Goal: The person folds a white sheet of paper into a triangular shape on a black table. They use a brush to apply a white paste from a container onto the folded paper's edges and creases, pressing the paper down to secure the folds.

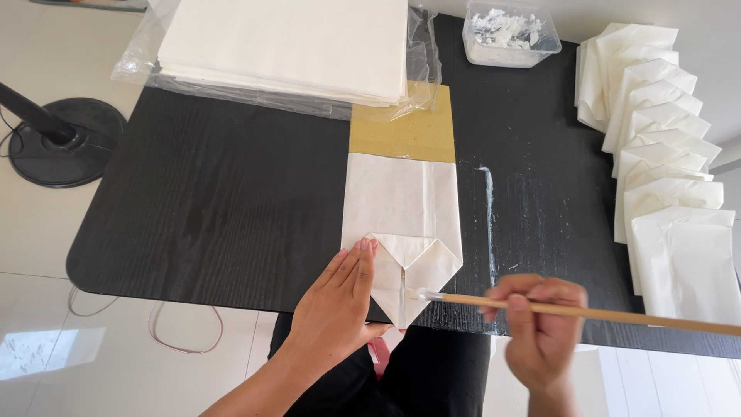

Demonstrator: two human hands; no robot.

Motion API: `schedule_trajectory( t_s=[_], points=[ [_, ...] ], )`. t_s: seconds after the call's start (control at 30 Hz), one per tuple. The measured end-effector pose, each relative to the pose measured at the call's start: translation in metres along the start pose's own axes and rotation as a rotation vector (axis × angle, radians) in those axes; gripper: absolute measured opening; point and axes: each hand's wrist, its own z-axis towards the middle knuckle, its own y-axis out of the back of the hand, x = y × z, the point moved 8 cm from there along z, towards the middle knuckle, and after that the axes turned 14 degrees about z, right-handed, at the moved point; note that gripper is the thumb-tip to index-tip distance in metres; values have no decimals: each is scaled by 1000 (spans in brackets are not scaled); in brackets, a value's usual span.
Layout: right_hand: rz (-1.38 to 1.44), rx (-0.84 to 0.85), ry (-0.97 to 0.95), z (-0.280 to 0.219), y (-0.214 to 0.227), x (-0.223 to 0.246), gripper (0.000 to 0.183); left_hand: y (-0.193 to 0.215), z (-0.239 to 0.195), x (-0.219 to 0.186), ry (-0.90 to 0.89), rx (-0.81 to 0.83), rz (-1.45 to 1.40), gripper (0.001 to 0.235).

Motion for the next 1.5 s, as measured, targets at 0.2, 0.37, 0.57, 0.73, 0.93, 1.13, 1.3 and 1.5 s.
schedule_trajectory(
  t_s=[0.2,0.37,0.57,0.73,0.93,1.13,1.3,1.5],
  points=[
    [117,118,-34,5,-40,-18,14,1,1,0,-3,11,6,147],
    [146,89,-55,-5,-14,-25,14,0,1,-1,-5,18,3,145],
    [0,-19,-78,-14,35,-21,18,3,1,0,-5,-18,4,141],
    [-6,-96,-51,-15,51,-13,14,1,1,0,2,-6,16,144],
    [159,80,26,-3,-19,-17,17,0,1,0,5,20,9,146],
    [175,73,-47,-7,-29,-30,12,0,1,0,7,28,5,145],
    [96,25,-48,-20,14,-27,16,0,1,0,-5,7,25,142],
    [17,-80,-71,-25,32,-15,12,2,1,0,-9,-16,27,139]
  ],
)
